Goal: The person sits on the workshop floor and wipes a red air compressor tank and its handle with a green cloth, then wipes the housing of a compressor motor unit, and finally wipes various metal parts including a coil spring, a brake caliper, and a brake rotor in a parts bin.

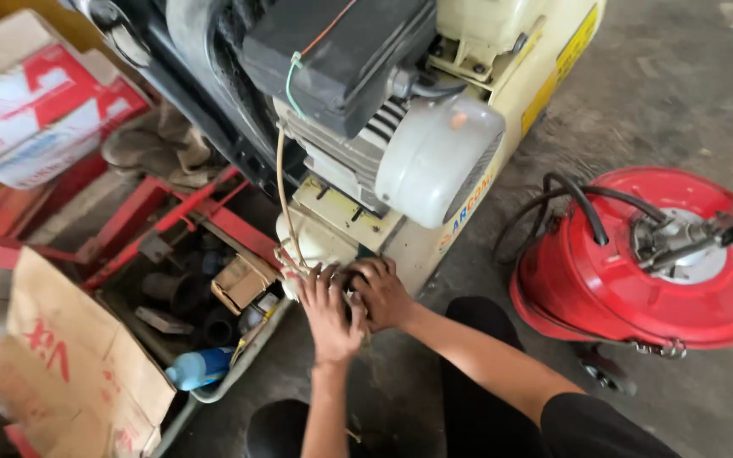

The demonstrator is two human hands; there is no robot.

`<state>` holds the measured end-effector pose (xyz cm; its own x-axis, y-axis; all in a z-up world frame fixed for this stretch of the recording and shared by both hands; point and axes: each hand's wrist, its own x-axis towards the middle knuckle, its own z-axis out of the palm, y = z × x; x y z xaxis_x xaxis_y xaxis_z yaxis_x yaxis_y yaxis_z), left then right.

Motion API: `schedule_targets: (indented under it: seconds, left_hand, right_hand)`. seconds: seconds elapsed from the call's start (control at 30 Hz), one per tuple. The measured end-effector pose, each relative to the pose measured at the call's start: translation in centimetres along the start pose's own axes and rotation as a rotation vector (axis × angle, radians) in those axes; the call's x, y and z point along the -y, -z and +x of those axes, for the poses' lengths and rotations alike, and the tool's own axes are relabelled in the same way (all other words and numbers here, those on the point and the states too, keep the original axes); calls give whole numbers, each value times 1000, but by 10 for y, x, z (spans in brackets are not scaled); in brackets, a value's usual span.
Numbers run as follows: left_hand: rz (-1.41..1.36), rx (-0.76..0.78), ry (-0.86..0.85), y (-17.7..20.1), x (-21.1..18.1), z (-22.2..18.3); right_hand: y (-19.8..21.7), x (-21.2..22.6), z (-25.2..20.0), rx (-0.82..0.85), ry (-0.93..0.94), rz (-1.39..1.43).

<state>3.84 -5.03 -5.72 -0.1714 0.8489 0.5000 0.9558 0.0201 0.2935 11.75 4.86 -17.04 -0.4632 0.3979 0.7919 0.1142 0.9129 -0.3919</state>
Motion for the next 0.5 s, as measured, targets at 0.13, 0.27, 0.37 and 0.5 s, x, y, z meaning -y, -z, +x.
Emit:
schedule_targets:
  seconds: [0.13,0.27,0.37,0.5]
  left_hand:
    - [-183,-189,29,-21,9,-33]
    - [-268,-188,3,2,32,-52]
    - [-361,-187,-22,-1,58,-66]
    - [-665,-73,139,-7,90,-72]
  right_hand:
    - [-13,-14,-17,53,54,-6]
    - [-50,-21,-39,-48,-8,32]
    - [-51,-12,-23,-131,-80,-10]
    - [-39,11,3,-42,-95,-382]
